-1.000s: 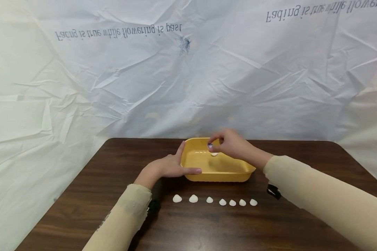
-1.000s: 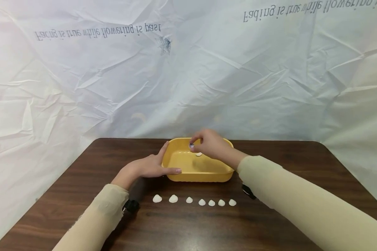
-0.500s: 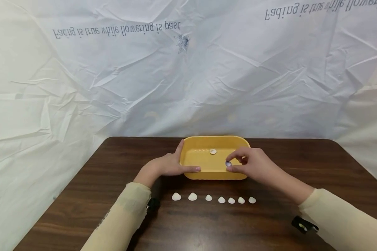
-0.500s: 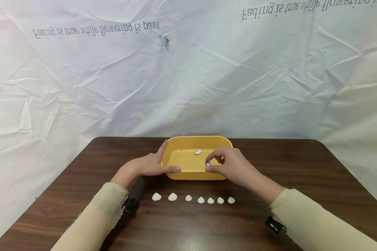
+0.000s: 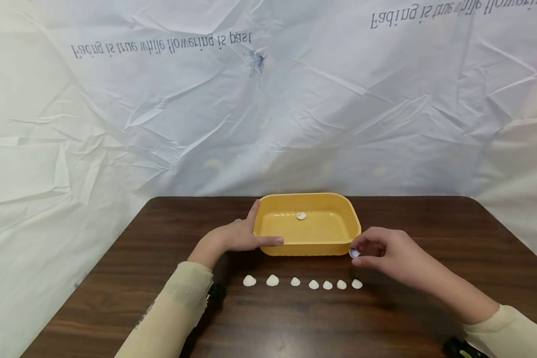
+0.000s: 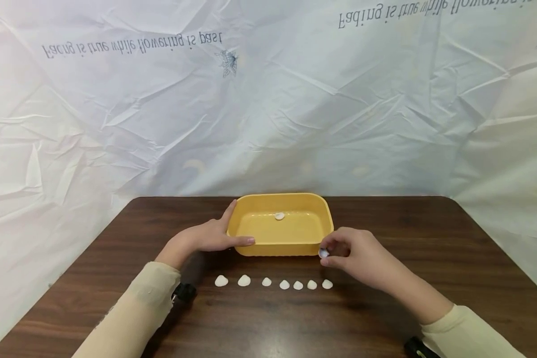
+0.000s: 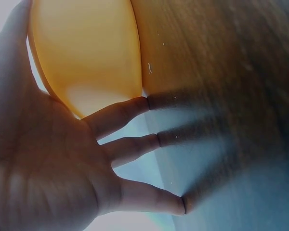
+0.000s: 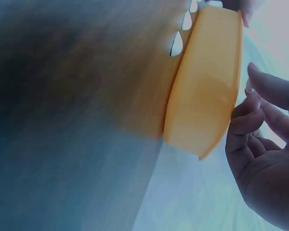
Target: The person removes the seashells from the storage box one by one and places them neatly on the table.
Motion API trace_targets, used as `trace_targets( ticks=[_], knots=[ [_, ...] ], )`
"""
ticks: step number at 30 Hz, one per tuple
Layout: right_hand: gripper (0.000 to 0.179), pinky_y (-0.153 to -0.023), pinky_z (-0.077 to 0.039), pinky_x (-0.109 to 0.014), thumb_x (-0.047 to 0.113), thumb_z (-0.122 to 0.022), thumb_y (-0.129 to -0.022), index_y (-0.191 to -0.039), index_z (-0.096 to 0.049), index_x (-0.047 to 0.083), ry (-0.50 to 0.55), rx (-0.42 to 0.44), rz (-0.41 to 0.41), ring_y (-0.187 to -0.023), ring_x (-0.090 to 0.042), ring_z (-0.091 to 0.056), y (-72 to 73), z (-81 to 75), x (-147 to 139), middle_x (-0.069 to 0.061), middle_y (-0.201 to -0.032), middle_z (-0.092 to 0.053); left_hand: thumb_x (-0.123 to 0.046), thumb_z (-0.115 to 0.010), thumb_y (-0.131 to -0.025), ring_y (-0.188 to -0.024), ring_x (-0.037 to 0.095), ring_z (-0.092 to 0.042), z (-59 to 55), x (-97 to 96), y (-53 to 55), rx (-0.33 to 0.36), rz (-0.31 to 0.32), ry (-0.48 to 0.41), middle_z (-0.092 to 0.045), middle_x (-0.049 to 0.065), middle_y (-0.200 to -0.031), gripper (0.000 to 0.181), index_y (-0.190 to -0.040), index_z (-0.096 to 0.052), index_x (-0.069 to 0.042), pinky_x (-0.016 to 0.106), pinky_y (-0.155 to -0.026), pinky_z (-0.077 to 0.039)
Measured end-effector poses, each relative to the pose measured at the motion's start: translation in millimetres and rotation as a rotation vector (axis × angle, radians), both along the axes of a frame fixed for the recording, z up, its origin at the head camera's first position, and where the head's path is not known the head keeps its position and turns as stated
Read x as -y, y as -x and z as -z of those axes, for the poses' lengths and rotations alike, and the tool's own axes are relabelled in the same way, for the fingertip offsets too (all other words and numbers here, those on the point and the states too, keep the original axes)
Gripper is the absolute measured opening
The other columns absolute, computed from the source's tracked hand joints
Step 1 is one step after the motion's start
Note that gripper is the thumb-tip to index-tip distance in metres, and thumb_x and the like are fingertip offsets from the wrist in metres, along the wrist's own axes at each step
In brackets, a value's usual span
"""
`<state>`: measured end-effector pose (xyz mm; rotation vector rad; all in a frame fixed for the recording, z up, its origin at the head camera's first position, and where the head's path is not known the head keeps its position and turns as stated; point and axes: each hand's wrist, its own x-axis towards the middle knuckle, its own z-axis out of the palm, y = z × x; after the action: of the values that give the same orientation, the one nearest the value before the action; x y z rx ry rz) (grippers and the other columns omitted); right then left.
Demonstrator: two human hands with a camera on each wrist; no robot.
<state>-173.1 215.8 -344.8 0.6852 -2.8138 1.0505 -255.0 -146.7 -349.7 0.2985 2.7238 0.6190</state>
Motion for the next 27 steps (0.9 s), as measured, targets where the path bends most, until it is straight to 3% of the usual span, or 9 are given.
trace_targets(
  ticks=[5,10,20,27],
  knots=[
    [0.019,-0.062,-0.048,-0.024,0.026,-0.087,-0.09,-0.106,-0.078,0.022,-0.028,0.008,0.035,-0.071,-0.001,-0.055,-4.6,5.3,-9.2,0.01,-0.091,-0.071,-0.09,-0.066,-0.078,-0.135,0.031,-0.061,1.7,0.8,0.9,-0.002,0.006,-0.007,-0.06,0.026,-0.148,0.14,-0.171,0.018,-0.027,0.047,-0.113,-0.048],
    [0.019,-0.062,-0.048,-0.023,0.024,-0.086,-0.091,-0.106,-0.077,0.02,-0.053,0.025,0.016,-0.072,0.0,-0.054,-5.4,6.6,-14.4,0.009,-0.088,-0.068,-0.089,-0.066,-0.079,-0.131,0.03,-0.064,1.2,2.6,0.9,-0.003,0.012,-0.006,-0.062,0.025,-0.144,0.14,-0.17,0.018,-0.026,0.047,-0.11,-0.05],
    [0.014,-0.062,-0.047,-0.024,0.025,-0.081,-0.095,-0.101,-0.071,0.018,-0.136,0.237,-0.153,-0.071,0.001,-0.054,-2.1,12.8,-26.5,0.009,-0.085,-0.064,-0.089,-0.066,-0.079,-0.127,0.028,-0.065,3.6,2.9,2.8,-0.006,0.022,-0.007,-0.064,0.024,-0.141,0.14,-0.17,0.019,-0.025,0.046,-0.109,-0.051],
    [0.016,-0.063,-0.043,-0.023,0.015,-0.082,-0.089,-0.096,-0.068,0.017,-0.201,0.295,-0.211,-0.071,0.001,-0.052,-0.2,18.7,-34.2,0.009,-0.081,-0.06,-0.088,-0.067,-0.079,-0.125,0.028,-0.066,3.5,1.2,4.2,-0.003,0.032,-0.016,-0.066,0.023,-0.138,0.14,-0.17,0.019,-0.026,0.046,-0.108,-0.051]
  ],
)
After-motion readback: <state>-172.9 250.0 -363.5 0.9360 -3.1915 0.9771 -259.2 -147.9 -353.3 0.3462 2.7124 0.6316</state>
